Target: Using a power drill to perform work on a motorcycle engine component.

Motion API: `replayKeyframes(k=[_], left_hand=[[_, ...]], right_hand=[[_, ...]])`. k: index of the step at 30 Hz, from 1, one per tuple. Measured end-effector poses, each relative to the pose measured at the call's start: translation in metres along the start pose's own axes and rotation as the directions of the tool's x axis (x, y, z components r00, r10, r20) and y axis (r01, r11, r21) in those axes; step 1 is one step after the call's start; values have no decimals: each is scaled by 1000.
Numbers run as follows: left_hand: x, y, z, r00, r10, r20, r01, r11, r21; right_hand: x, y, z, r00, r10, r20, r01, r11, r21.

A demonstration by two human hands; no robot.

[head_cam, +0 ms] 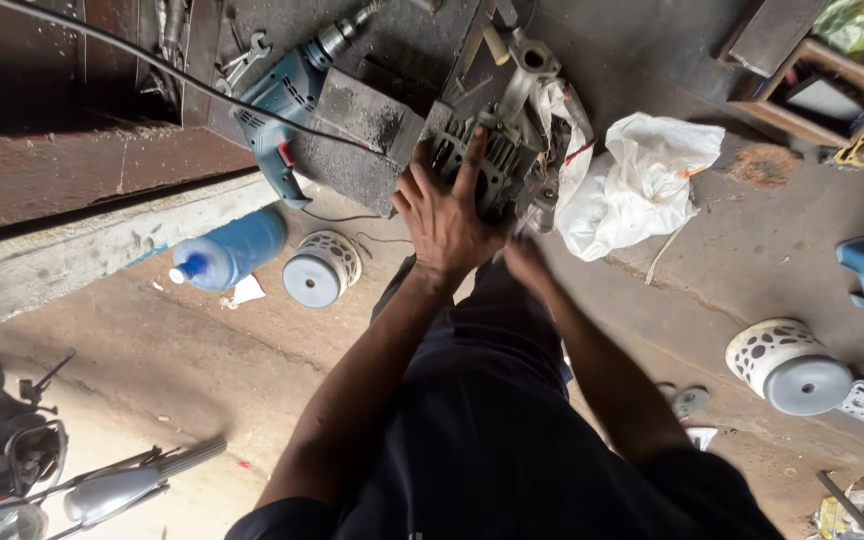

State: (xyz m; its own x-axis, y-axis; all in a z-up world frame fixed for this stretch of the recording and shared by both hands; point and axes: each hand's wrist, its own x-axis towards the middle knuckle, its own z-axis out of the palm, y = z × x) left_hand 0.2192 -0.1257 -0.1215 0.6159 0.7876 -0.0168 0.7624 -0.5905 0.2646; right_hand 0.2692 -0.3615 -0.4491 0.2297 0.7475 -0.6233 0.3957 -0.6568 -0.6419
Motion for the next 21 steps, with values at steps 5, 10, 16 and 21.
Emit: replayKeyframes(k=[5, 10, 16, 21], left_hand=[[-5, -1, -5, 997, -19, 73, 21, 999, -27], [-3, -3, -12, 998, -36, 60, 39, 998, -53], [8, 0, -25, 993, -44, 111, 58, 990, -132], [1, -7, -35, 994, -71, 89, 84, 984, -155]], right_hand=[[-120, -194, -115, 921, 174, 349, -390, 396, 832], [-108, -182, -106, 834, 189, 518, -503, -123, 855], [-73, -132, -165, 748, -74, 659, -648, -294, 703], [-93, -245, -277, 595, 275, 755, -711, -256, 655]])
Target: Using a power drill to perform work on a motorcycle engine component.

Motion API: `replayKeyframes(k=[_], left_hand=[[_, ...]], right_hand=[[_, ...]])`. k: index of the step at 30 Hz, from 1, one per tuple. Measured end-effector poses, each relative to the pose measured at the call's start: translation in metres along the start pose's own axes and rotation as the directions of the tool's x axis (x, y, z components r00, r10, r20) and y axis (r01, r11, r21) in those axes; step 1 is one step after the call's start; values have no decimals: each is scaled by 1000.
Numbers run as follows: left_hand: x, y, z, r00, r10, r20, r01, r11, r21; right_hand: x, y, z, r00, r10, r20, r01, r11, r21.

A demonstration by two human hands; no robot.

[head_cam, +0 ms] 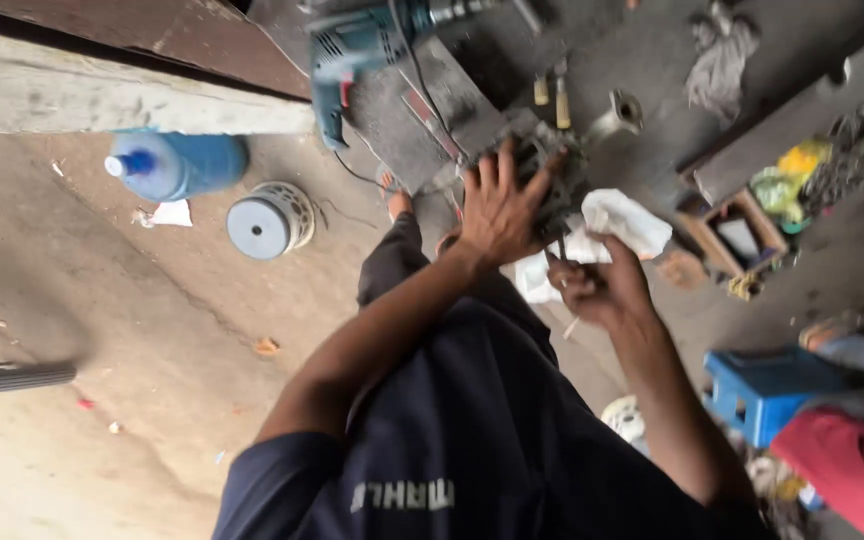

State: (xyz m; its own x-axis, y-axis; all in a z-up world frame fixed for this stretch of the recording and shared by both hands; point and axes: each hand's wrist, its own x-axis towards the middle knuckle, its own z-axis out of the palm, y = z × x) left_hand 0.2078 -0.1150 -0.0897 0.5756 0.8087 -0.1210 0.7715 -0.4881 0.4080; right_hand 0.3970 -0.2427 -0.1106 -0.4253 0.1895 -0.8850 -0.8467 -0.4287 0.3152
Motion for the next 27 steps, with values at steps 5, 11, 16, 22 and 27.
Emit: replayKeyframes(k=[5, 11, 16, 22, 27], left_hand=[[-31, -33, -8, 982, -131, -133, 62, 901, -429], [-57, -78, 54, 775, -418, 473, 503, -44, -863], [-57, -78, 76, 747, -240, 620, 501, -410, -762], [-53, -74, 92, 781, -180, 598, 432, -536, -725], [-48, -72, 89, 816, -142, 560, 373, -611, -698]], right_hand=[[-12, 28, 5, 950, -301, 87, 313, 914, -256], [-1, 42, -29, 155, -831, 534, 387, -446, -807], [-3, 47, 29, 175, -873, 455, 555, -294, -778], [-9, 58, 93, 2, -667, 745, 323, -705, -631], [15, 42, 102, 26, -507, 862, -49, -861, -505]])
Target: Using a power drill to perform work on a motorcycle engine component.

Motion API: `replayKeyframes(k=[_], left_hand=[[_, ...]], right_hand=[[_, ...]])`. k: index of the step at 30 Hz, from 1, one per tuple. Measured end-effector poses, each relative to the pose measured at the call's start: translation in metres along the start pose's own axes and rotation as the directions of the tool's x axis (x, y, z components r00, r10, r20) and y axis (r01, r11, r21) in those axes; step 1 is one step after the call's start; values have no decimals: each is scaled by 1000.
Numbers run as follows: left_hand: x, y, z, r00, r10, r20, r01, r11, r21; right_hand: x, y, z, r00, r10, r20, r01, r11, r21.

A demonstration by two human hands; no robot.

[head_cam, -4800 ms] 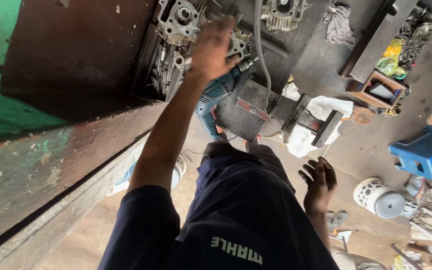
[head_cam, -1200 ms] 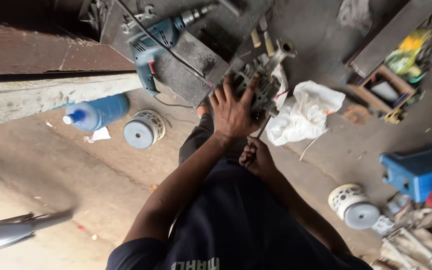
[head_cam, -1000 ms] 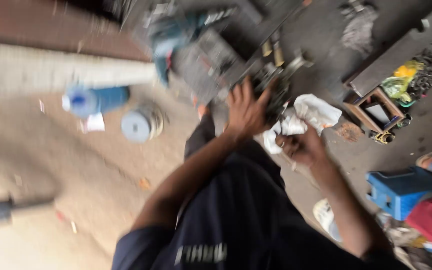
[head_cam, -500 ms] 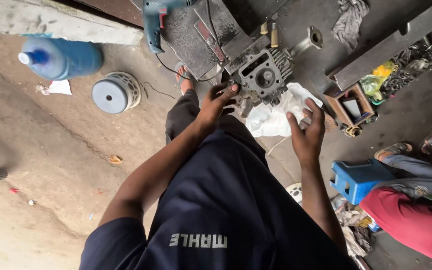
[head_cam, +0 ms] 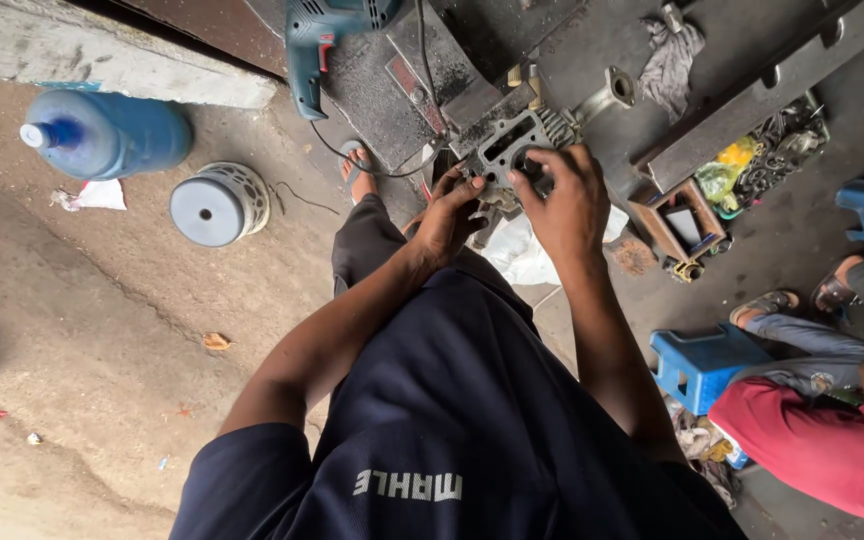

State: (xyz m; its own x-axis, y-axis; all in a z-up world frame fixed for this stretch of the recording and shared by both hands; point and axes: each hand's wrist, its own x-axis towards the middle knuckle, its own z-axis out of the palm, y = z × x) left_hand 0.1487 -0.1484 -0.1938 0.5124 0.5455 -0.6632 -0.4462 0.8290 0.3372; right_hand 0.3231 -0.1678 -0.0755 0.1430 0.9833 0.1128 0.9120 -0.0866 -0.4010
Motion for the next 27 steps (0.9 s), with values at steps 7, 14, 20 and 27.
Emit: replayKeyframes(k=[7, 14, 20, 27], left_hand=[[0, -2, 1, 998, 16, -65, -15, 1000, 8], [4, -10, -4, 997, 32, -68, -35, 998, -44], [-2, -10, 1, 992, -5, -128, 6, 1000, 4], [-6, -6, 4, 991, 50, -123, -46, 998, 33]], right_hand=[[0, 14, 5, 986, 87, 143, -100, 991, 88], [-28, 21, 22, 998, -6, 60, -1, 995, 103], [-26, -1, 13, 994, 14, 104, -10, 999, -38], [-29, 3, 15, 999, -2, 53, -2, 998, 70]])
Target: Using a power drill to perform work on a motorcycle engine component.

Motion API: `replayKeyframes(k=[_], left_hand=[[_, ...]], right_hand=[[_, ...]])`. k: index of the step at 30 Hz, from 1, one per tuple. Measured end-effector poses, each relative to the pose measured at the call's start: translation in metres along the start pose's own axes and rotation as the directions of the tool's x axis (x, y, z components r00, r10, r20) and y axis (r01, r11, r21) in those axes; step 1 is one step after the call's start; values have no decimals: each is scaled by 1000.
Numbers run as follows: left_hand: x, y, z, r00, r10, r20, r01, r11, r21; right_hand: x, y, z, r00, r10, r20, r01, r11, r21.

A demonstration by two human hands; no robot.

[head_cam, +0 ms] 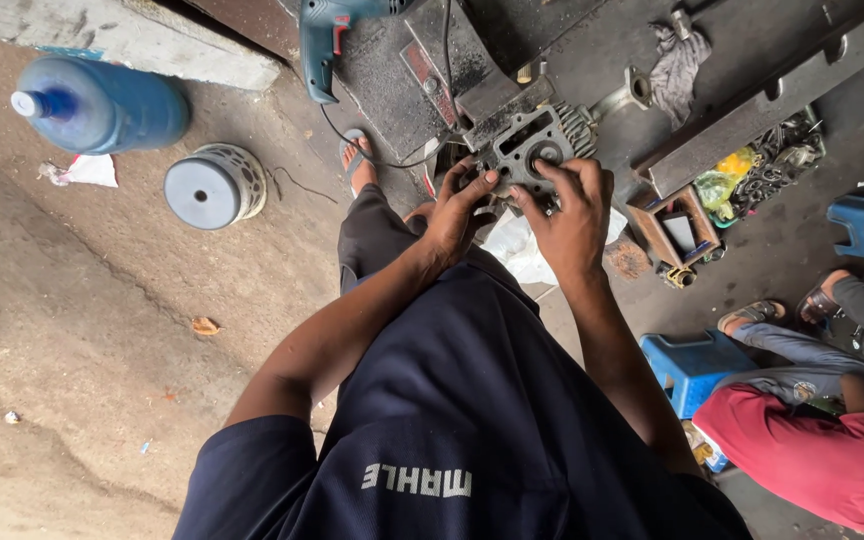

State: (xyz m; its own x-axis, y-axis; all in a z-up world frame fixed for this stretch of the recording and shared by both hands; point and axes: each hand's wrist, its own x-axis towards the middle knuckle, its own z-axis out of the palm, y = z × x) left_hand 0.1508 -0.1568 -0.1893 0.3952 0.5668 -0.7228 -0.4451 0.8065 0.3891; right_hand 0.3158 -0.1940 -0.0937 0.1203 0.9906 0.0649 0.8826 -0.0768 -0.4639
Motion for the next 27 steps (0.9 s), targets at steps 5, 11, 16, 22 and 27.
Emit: replayKeyframes(k=[5, 11, 16, 22, 27], left_hand=[[-1, 0, 1, 1000, 6, 11, -6, 1000, -7], [-3, 1, 1, 1000, 16, 5, -16, 999, 34], [0, 0, -1, 1000, 26, 14, -26, 999, 36], [-1, 0, -1, 999, 31, 20, -32, 999, 35], [1, -2, -3, 999, 33, 32, -34, 999, 38]], right_hand=[[1, -4, -5, 998, -29, -49, 29, 1000, -4], [2, -9, -10, 998, -31, -54, 31, 1000, 0], [3, -10, -10, 998, -26, -55, 26, 1000, 2], [2, -12, -11, 997, -29, -65, 30, 1000, 7], [1, -7, -7, 998, -18, -68, 18, 1000, 2]])
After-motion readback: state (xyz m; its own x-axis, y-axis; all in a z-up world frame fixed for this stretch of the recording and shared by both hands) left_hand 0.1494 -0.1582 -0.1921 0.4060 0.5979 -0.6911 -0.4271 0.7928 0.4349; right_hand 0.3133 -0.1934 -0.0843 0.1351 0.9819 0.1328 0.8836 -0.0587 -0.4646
